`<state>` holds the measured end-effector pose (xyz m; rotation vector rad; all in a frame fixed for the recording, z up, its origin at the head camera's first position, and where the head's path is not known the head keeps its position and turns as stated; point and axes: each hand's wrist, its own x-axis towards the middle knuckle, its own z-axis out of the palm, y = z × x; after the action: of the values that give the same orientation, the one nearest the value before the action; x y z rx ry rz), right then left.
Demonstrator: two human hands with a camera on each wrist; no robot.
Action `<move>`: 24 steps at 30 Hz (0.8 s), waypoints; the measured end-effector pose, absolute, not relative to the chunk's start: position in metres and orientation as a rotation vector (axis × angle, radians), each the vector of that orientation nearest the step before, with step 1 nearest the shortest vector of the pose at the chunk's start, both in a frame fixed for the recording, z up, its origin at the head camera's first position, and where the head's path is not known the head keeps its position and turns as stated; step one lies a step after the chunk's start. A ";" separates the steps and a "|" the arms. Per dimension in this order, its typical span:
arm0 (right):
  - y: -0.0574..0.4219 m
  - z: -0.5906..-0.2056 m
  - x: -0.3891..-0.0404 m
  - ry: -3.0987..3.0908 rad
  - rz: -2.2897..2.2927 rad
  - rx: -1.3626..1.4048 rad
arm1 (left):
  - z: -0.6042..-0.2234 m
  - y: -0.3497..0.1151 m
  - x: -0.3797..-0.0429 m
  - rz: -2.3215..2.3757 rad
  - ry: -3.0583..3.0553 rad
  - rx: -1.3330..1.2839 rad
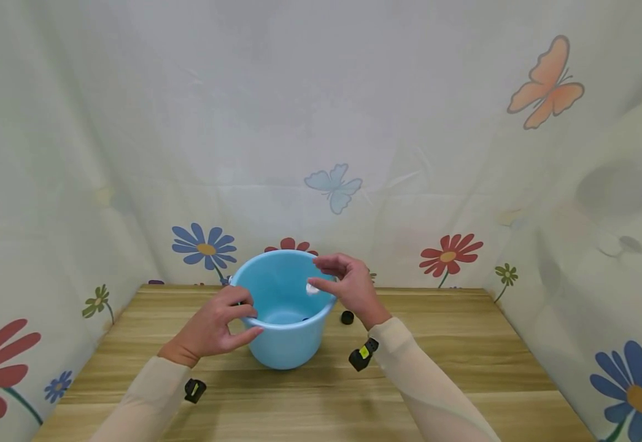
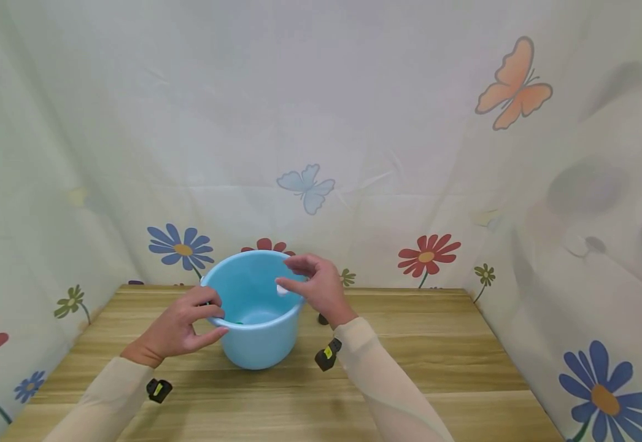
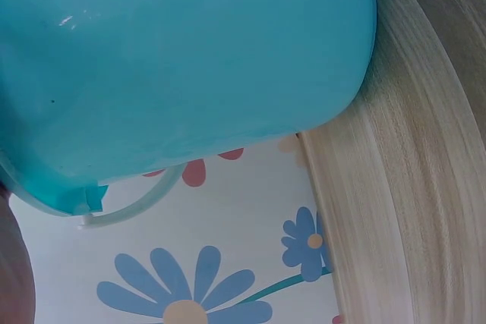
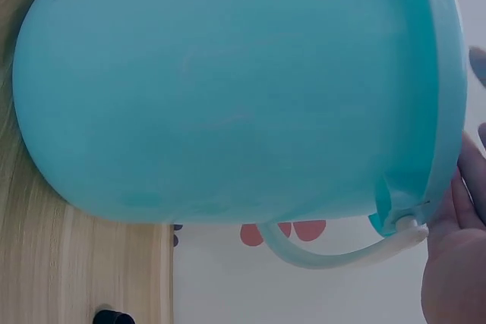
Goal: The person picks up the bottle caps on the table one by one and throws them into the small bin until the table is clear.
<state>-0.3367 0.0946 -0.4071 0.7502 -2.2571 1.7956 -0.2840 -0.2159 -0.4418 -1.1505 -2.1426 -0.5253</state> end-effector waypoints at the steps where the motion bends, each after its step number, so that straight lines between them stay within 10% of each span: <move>1: 0.095 -0.407 -0.337 -2.260 1.787 0.747 | -0.442 -0.216 -0.284 -0.523 -2.142 -1.150; 24: 0.105 -0.417 -0.344 -2.237 1.821 0.679 | -0.444 -0.216 -0.285 -0.535 -2.141 -1.147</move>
<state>-0.3436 0.1054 -0.4165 0.6794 -2.2374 1.8211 -0.2848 -0.2162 -0.4442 -1.1468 -2.1406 -0.5346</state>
